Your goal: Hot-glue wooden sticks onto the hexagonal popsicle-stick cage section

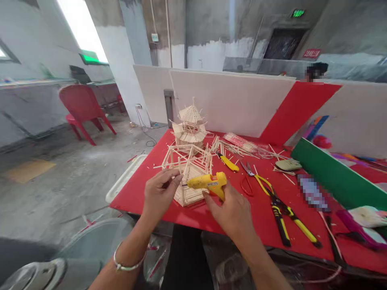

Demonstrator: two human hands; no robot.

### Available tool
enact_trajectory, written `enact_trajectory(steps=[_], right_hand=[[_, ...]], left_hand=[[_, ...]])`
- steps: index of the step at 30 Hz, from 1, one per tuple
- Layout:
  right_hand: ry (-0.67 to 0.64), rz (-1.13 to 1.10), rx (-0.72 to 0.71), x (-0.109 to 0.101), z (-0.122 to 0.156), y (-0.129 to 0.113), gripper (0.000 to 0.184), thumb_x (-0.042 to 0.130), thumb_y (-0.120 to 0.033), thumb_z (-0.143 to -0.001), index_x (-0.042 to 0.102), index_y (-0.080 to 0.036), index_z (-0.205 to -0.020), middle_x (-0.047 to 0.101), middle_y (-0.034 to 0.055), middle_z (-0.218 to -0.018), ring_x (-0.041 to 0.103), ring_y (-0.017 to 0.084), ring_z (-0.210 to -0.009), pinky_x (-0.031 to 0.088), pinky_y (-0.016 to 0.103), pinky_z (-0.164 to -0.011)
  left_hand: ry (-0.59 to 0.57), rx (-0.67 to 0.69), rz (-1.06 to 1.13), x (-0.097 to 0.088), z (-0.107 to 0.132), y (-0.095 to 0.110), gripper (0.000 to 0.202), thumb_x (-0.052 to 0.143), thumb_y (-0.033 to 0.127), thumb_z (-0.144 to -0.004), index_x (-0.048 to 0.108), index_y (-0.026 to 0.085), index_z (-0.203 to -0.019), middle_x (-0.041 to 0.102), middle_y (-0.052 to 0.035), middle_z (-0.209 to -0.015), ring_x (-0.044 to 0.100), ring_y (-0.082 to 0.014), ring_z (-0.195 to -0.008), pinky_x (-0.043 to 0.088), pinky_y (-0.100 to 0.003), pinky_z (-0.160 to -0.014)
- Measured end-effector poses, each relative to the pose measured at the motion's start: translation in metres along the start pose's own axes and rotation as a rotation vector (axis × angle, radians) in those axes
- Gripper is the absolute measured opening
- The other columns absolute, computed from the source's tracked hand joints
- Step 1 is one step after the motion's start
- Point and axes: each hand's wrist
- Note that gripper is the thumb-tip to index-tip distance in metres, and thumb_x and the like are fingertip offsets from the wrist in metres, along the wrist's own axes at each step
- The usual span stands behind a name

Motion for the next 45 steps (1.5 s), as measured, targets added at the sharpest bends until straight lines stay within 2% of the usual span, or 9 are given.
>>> enact_trajectory(steps=[6, 15, 22, 25, 28, 32, 36, 40, 45], right_hand=[[0.030, -0.013, 0.022, 0.001, 0.000, -0.003, 0.034, 0.063, -0.051, -0.087, 0.059, -0.020, -0.100, 0.073, 0.0060, -0.081, 0.071, 0.027, -0.074, 0.040, 0.031, -0.061], [0.015, -0.030, 0.120, -0.002, 0.001, 0.010, 0.038, 0.061, -0.054, -0.086, 0.060, -0.019, -0.099, 0.073, 0.0067, -0.080, 0.071, 0.028, -0.075, 0.040, 0.031, -0.060], [0.065, -0.029, 0.140, -0.005, 0.011, 0.026, 0.044, 0.055, -0.059, -0.087, 0.061, -0.018, -0.102, 0.071, 0.0077, -0.075, 0.070, 0.027, -0.074, 0.042, 0.031, -0.061], [0.067, -0.022, 0.172, -0.009, 0.016, 0.038, 0.047, 0.055, -0.062, -0.086, 0.062, -0.018, -0.102, 0.071, 0.0068, -0.073, 0.069, 0.027, -0.070, 0.043, 0.032, -0.060], [0.072, -0.004, 0.213, -0.017, 0.021, 0.051, 0.052, 0.054, -0.065, -0.085, 0.062, -0.018, -0.104, 0.070, 0.0072, -0.073, 0.069, 0.028, -0.067, 0.044, 0.034, -0.059], [0.116, 0.039, 0.256, -0.027, 0.023, 0.065, 0.055, 0.052, -0.068, -0.085, 0.063, -0.018, -0.104, 0.071, 0.0103, -0.074, 0.069, 0.030, -0.069, 0.045, 0.035, -0.058], [0.136, 0.052, 0.275, -0.030, 0.021, 0.072, 0.056, 0.050, -0.068, -0.086, 0.063, -0.017, -0.107, 0.072, 0.0110, -0.076, 0.069, 0.030, -0.068, 0.045, 0.034, -0.058], [0.133, 0.039, 0.269, -0.031, 0.013, 0.069, 0.054, 0.052, -0.065, -0.086, 0.063, -0.017, -0.110, 0.073, 0.0116, -0.081, 0.071, 0.031, -0.074, 0.045, 0.034, -0.060], [0.127, 0.043, 0.237, -0.030, 0.002, 0.059, 0.054, 0.053, -0.063, -0.086, 0.062, -0.017, -0.114, 0.074, 0.0116, -0.084, 0.071, 0.031, -0.076, 0.046, 0.035, -0.062]], left_hand=[[-0.020, 0.028, 0.007, 0.003, -0.003, 0.002, 0.008, 0.068, 0.018, -0.086, 0.076, 0.017, -0.085, 0.075, -0.0022, -0.080, 0.063, -0.0098, -0.063, 0.046, -0.018, -0.056], [-0.168, 0.111, -0.039, 0.001, -0.009, 0.002, 0.011, 0.065, 0.016, -0.089, 0.076, 0.014, -0.089, 0.074, -0.0051, -0.081, 0.066, -0.0116, -0.070, 0.050, -0.019, -0.063], [-0.323, 0.236, -0.192, -0.001, -0.016, 0.006, 0.017, 0.059, 0.019, -0.094, 0.075, 0.014, -0.095, 0.074, -0.0069, -0.086, 0.068, -0.0127, -0.072, 0.049, -0.021, -0.064], [-0.380, 0.302, -0.326, 0.000, -0.018, 0.009, 0.020, 0.055, 0.020, -0.095, 0.075, 0.016, -0.098, 0.074, -0.0068, -0.092, 0.068, -0.0136, -0.075, 0.047, -0.022, -0.063], [-0.459, 0.350, -0.505, 0.004, -0.019, 0.014, 0.023, 0.053, 0.019, -0.095, 0.075, 0.021, -0.097, 0.074, -0.0042, -0.089, 0.067, -0.0137, -0.072, 0.042, -0.023, -0.058], [-0.575, 0.341, -0.692, 0.011, -0.023, 0.021, 0.026, 0.050, 0.017, -0.094, 0.076, 0.023, -0.090, 0.071, -0.0027, -0.080, 0.064, -0.0149, -0.071, 0.033, -0.025, -0.052], [-0.649, 0.323, -0.788, 0.013, -0.026, 0.026, 0.028, 0.048, 0.014, -0.092, 0.075, 0.022, -0.089, 0.068, -0.0042, -0.080, 0.063, -0.0169, -0.076, 0.030, -0.027, -0.051], [-0.686, 0.282, -0.822, 0.012, -0.026, 0.028, 0.029, 0.047, 0.014, -0.093, 0.074, 0.022, -0.090, 0.066, -0.0045, -0.081, 0.062, -0.0167, -0.075, 0.030, -0.028, -0.052], [-0.674, 0.265, -0.810, 0.013, -0.024, 0.026, 0.029, 0.046, 0.015, -0.094, 0.074, 0.021, -0.090, 0.068, -0.0050, -0.084, 0.063, -0.0164, -0.078, 0.032, -0.027, -0.053]])
Point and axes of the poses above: each hand's wrist, its own z-axis away from the middle knuckle, its own x-axis out of the palm, y = z × x
